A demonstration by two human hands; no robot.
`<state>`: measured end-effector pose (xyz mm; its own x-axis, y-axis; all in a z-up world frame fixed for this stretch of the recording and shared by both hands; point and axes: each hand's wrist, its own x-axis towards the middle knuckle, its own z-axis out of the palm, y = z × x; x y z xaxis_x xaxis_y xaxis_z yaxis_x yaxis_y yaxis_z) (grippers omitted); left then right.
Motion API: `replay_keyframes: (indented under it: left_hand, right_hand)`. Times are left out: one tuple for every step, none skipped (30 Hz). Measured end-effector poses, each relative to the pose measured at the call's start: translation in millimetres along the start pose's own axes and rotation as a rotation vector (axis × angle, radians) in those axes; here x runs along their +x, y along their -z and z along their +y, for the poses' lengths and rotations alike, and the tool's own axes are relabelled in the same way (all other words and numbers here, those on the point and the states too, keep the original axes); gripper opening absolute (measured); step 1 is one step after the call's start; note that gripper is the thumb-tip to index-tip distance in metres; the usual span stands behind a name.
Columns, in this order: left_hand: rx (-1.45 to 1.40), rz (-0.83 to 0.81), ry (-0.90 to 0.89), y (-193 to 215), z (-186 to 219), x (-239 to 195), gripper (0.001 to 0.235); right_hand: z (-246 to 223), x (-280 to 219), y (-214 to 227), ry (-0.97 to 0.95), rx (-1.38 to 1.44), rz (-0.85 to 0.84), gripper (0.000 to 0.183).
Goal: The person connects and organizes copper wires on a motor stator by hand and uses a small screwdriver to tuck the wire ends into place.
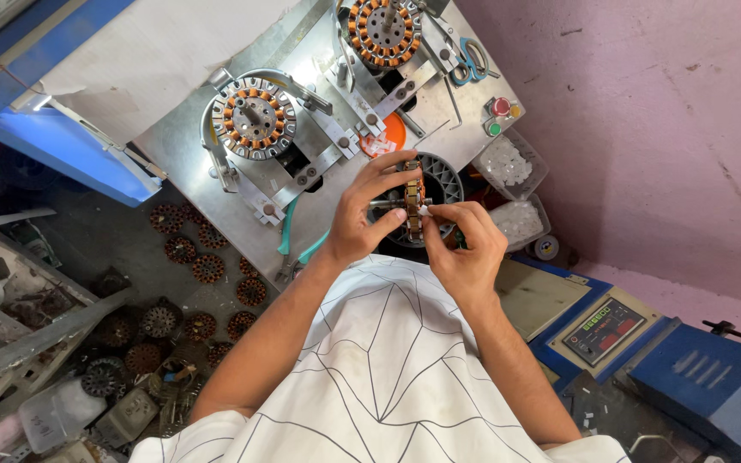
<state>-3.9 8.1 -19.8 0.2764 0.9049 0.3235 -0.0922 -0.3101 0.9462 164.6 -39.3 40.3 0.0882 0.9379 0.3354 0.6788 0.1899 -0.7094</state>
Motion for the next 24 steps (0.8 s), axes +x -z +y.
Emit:
replay_keyframes:
  left_hand:
    - [-0.047, -0.063, -0.017, 3, -7, 5, 0.048]
    - [-0.096, -0.126, -0.032, 6, -13, 8, 0.047]
    - [-0.144, -0.189, -0.046, 8, -19, 11, 0.046]
    - [-0.173, -0.211, -0.033, 10, -24, 12, 0.044]
    - [-0.201, -0.232, -0.02, 12, -29, 12, 0.041]
    - [-0.229, -0.255, -0.006, 13, -32, 12, 0.038]
    - [-0.24, -0.256, -0.001, 13, -35, 12, 0.038]
    - [-0.251, -0.257, 0.004, 13, -37, 12, 0.037]
    - [-0.261, -0.257, 0.009, 14, -39, 12, 0.037]
    - [-0.259, -0.255, 0.01, 14, -39, 12, 0.038]
    - [-0.257, -0.253, 0.012, 13, -40, 12, 0.038]
    - [-0.255, -0.251, 0.014, 13, -40, 12, 0.038]
    - [-0.249, -0.249, 0.014, 13, -39, 12, 0.038]
    - [-0.242, -0.245, 0.016, 13, -38, 12, 0.038]
    - [-0.234, -0.242, 0.018, 14, -38, 11, 0.038]
    - [-0.239, -0.243, 0.017, 14, -38, 11, 0.038]
    - [-0.244, -0.244, 0.016, 13, -38, 11, 0.038]
    - [-0.248, -0.244, 0.016, 14, -37, 11, 0.038]
    - [-0.246, -0.234, 0.018, 13, -38, 11, 0.037]
    - [-0.244, -0.226, 0.018, 12, -38, 11, 0.035]
    - [-0.242, -0.218, 0.018, 11, -39, 12, 0.034]
    - [-0.236, -0.213, 0.022, 11, -39, 11, 0.034]
    - [-0.229, -0.209, 0.026, 10, -39, 11, 0.034]
    - [-0.223, -0.205, 0.029, 10, -40, 11, 0.034]
  right_hand:
    - [1, 0, -1, 0.002, -0.003, 0.008, 0.018]
    - [1, -2, -2, 0.003, -0.008, 0.015, 0.018]
    - [2, -3, -3, 0.003, -0.012, 0.022, 0.018]
    - [3, -4, -4, 0.017, -0.012, 0.028, 0.018]
    - [5, -5, -4, 0.031, -0.011, 0.035, 0.018]
    - [6, -6, -5, 0.045, -0.009, 0.042, 0.019]
    - [7, -8, -6, 0.042, -0.025, 0.045, 0.019]
    - [8, -9, -8, 0.039, -0.04, 0.049, 0.019]
    - [8, -9, -9, 0.037, -0.054, 0.052, 0.019]
    - [9, -10, -10, 0.065, -0.068, 0.059, 0.019]
    - [10, -11, -11, 0.094, -0.083, 0.066, 0.02]
    - [10, -11, -12, 0.123, -0.096, 0.073, 0.02]
    - [10, -11, -12, 0.132, -0.094, 0.067, 0.02]
    - [10, -10, -13, 0.14, -0.088, 0.059, 0.02]
    - [9, -9, -13, 0.149, -0.083, 0.052, 0.021]
    - [9, -7, -12, 0.144, -0.088, 0.026, 0.02]
    - [9, -4, -10, 0.138, -0.093, -0.001, 0.02]
    - [8, -1, -9, 0.133, -0.096, -0.028, 0.02]
    - [8, 2, -7, 0.12, -0.09, -0.058, 0.019]
    - [8, 6, -5, 0.107, -0.085, -0.087, 0.018]
    - [8, 9, -3, 0.095, -0.08, -0.115, 0.018]
    - [7, 11, -1, 0.073, -0.075, -0.144, 0.017]
    - [6, 12, 0, 0.052, -0.071, -0.172, 0.017]
    - [5, 13, 1, 0.032, -0.066, -0.2, 0.017]
